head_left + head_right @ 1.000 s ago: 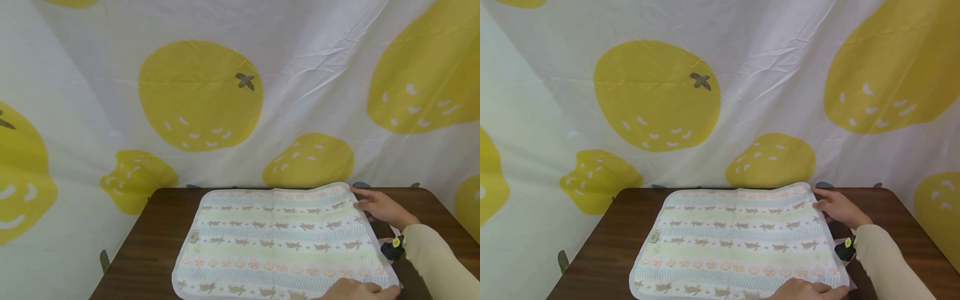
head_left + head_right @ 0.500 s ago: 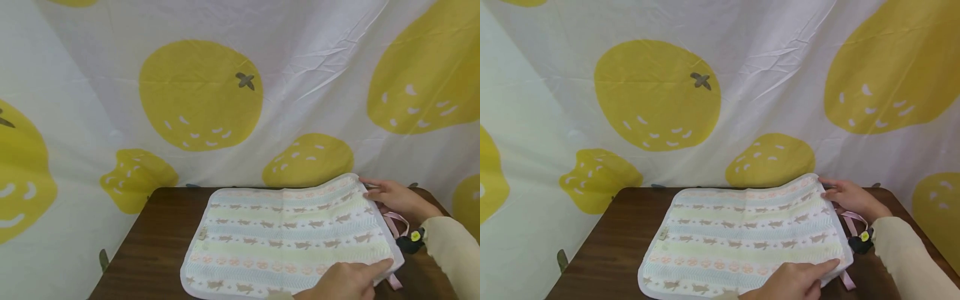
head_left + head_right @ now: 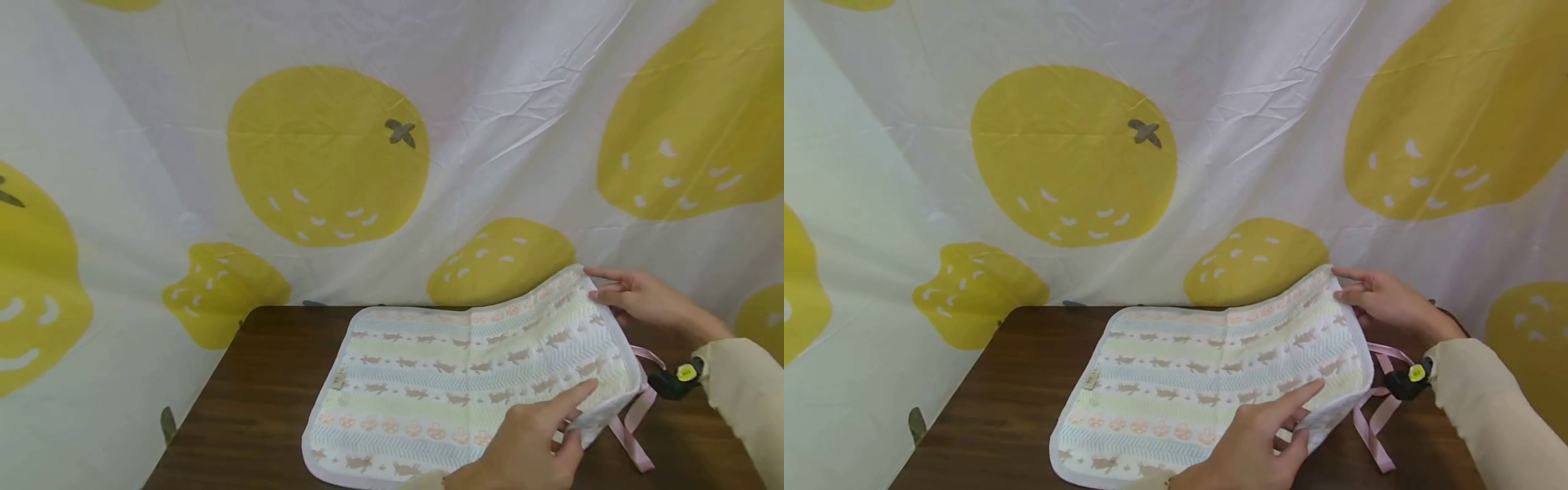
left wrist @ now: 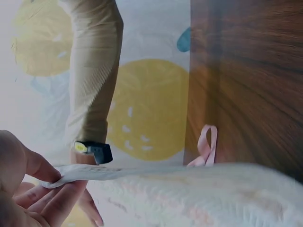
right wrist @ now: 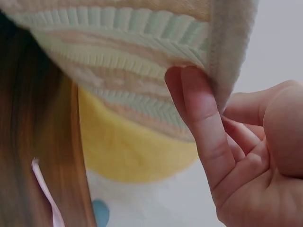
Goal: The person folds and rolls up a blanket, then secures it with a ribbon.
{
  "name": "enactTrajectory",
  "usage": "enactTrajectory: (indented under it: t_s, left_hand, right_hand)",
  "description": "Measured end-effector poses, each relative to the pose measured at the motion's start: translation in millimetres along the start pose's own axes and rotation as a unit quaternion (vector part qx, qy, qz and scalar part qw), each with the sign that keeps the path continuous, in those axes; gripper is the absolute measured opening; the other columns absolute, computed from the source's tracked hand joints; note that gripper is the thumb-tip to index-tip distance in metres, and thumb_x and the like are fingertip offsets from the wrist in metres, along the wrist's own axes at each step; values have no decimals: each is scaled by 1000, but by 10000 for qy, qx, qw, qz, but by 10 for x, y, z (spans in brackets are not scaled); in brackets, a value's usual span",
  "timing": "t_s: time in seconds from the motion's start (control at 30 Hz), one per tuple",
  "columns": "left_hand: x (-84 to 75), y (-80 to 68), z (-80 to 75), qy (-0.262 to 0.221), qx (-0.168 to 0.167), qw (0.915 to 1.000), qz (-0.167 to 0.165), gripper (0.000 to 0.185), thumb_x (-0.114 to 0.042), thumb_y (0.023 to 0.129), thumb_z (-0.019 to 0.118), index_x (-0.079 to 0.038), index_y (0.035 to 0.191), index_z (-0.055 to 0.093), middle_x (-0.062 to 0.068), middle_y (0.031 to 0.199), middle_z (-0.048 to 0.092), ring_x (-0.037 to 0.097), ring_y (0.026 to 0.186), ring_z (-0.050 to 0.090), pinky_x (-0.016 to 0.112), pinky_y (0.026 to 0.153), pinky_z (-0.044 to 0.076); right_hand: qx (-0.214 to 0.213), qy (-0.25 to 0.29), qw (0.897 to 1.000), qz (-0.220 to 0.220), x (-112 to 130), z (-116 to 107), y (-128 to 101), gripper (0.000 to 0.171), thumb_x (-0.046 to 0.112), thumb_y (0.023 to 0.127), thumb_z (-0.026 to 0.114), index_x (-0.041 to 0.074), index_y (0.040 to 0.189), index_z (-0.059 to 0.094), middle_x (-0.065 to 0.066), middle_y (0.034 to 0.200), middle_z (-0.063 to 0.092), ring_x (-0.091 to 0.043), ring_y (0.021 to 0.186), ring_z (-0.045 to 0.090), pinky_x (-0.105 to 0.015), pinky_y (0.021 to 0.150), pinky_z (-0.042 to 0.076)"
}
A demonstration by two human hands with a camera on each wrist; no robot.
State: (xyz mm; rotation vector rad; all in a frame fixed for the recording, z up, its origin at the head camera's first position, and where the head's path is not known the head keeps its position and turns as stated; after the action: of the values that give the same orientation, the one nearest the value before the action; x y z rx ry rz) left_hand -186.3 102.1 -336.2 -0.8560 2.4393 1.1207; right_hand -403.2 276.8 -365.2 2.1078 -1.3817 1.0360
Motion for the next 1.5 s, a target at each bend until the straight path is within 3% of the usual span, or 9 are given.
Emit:
enactTrajectory:
  t_s: [0.17, 0.27, 0.37, 0.47, 0.67, 0.97, 1.23, 1.33, 1.5]
  left_hand:
    - [133, -107, -245, -730, -107, 9957, -562, 66, 10, 84, 61, -9, 146, 44, 9, 84, 71, -4, 82, 64, 4, 65, 46]
    - [274, -218, -378, -1317, -168, 9846, -1139, 64, 9, 87, 60, -13, 145, 45, 11, 85, 70, -3, 83, 66, 8, 64, 50]
    - [417, -364, -515, -1755, -214, 9698, -1679, 62, 7, 90, 59, -15, 147, 44, 12, 94, 70, -2, 84, 67, 13, 65, 53]
    - [528, -510, -649, -1928, -237, 9595, -2042, 64, 4, 91, 59, -17, 149, 42, 16, 107, 68, 0, 84, 68, 17, 66, 55]
    - [677, -753, -901, -2127, -366, 9439, -2499, 68, -1, 93, 62, -24, 152, 37, 15, 110, 69, 5, 81, 69, 22, 69, 57]
    - [799, -1082, -1167, -1742, -387, 9450, -2743, 68, -7, 94, 65, -27, 152, 36, 7, 91, 67, 2, 70, 63, 22, 63, 56]
    - [920, -1385, -1369, -1435, -373, 9389, -3105, 70, -1, 91, 66, -17, 153, 37, 0, 75, 58, -2, 58, 52, 18, 55, 49]
    - [972, -1491, -1432, -1306, -405, 9406, -3107, 72, 2, 89, 67, -16, 152, 37, -3, 73, 56, -3, 56, 49, 17, 52, 47]
    - [1047, -1632, -1506, -1133, -556, 9460, -2986, 74, 8, 85, 67, -13, 150, 39, -6, 66, 38, -5, 53, 36, 14, 48, 38]
  right_hand:
    - [-101, -80, 9998, -162, 341, 43, 67, 62, 18, 101, 57, -8, 150, 31, -3, 78, 67, -8, 52, 48, -26, 52, 45]
    - [-186, -198, 9993, -253, 552, 106, 115, 60, 16, 100, 57, -8, 149, 32, -5, 80, 68, -7, 51, 48, -26, 51, 45]
    - [-311, -314, 9978, -485, 792, 202, 182, 58, 12, 99, 57, -10, 147, 34, -16, 87, 72, -7, 52, 51, -25, 52, 46]
    - [-296, -122, 9966, -765, 1019, 336, 268, 56, 6, 99, 55, -13, 146, 33, -29, 110, 68, -5, 63, 61, -24, 57, 52]
    - [-135, 429, 9944, -961, 1342, 634, 448, 56, 1, 99, 51, -13, 148, 28, -34, 118, 62, -10, 69, 69, -28, 64, 58]
    - [32, 814, 9927, -888, 1550, 1096, 687, 59, 4, 101, 48, -7, 153, 22, -28, 106, 70, -31, 75, 73, -40, 70, 59]
    - [-137, 1052, 9894, -991, 1691, 1469, 851, 59, 2, 99, 49, -10, 151, 24, -29, 111, 68, -27, 75, 74, -43, 72, 59]
    - [-157, 1045, 9898, -953, 1738, 1597, 891, 60, 3, 99, 51, -7, 152, 25, -28, 116, 67, -26, 77, 74, -41, 73, 59]
    - [-126, 1137, 9894, -895, 1768, 1800, 951, 61, 5, 100, 52, -2, 154, 24, -27, 121, 65, -25, 78, 74, -41, 75, 59]
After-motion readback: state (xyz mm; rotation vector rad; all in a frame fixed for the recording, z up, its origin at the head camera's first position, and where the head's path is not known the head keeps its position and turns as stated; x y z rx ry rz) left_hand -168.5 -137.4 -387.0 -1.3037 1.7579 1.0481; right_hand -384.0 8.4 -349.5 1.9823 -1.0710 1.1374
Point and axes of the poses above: each hand's wrist, its own y-axis towards the middle knuckle, its own z-axis out of the palm, x = y × z, the point moved 9 cm from there along y, towards the middle knuckle
